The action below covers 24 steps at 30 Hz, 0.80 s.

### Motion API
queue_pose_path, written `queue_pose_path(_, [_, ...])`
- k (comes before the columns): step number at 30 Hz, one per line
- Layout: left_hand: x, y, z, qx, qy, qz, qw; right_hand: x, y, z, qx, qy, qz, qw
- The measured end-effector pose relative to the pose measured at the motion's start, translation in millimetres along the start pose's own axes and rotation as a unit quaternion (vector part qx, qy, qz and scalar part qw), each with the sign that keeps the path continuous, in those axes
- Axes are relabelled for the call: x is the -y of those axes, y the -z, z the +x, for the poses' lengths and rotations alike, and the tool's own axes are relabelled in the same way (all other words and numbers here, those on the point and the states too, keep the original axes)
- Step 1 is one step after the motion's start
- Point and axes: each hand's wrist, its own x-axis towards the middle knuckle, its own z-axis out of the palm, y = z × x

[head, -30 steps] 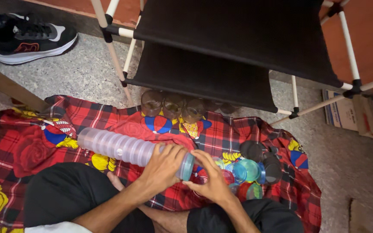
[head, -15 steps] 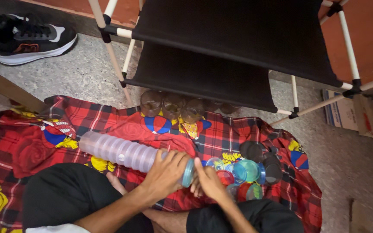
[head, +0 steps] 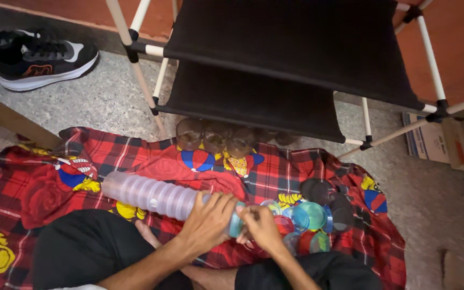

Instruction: The person pours a red liquid from a large plastic bottle into several small plastic containers with colored lids. The person then places the filled containers onto the top shelf of a nearby three-tiered rack.

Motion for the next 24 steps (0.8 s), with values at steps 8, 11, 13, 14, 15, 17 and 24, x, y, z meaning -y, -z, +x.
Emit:
queue_pose_path(8, [-5.0,7.9,5.6,0.009,0.018,-0.011,1.0,22.3,9.5,-7.6,0.028,-0.038,0.102,0.994])
queue_pose_path(11, [-0.7,8.7,7.1,-0.024,0.026,-0.011,0.999,59.5,24.4,-24.4,-0.018,0.394,-0.048,0.918])
queue_pose_path(13, [-0.1,8.7,5.9,-0.029,0.029,0.022,0.999,68.6,24.5,-26.9,-0.01,0.382,-0.041,0.923])
queue_pose_path(14, [0.6,8.8,5.4,-0.023,0.025,0.009,0.999,65.3,23.8,-25.7,-0.007,0.376,-0.037,0.926])
queue_pose_path(15, [-0.4,8.3,3.2,-0.017,0.023,-0.006,1.0,57.5,19.1,-22.3,-0.012,0.289,-0.011,0.957])
queue_pose_path(17, [-2.6,6.0,0.3,-0.002,0.017,-0.019,1.0,35.5,6.8,-12.9,-0.022,0.106,0.042,0.993])
queue_pose_path(24, [-5.9,-0.3,0.9,0.0,0.017,-0.018,1.0,33.7,4.4,-11.0,0.01,0.035,0.028,0.999])
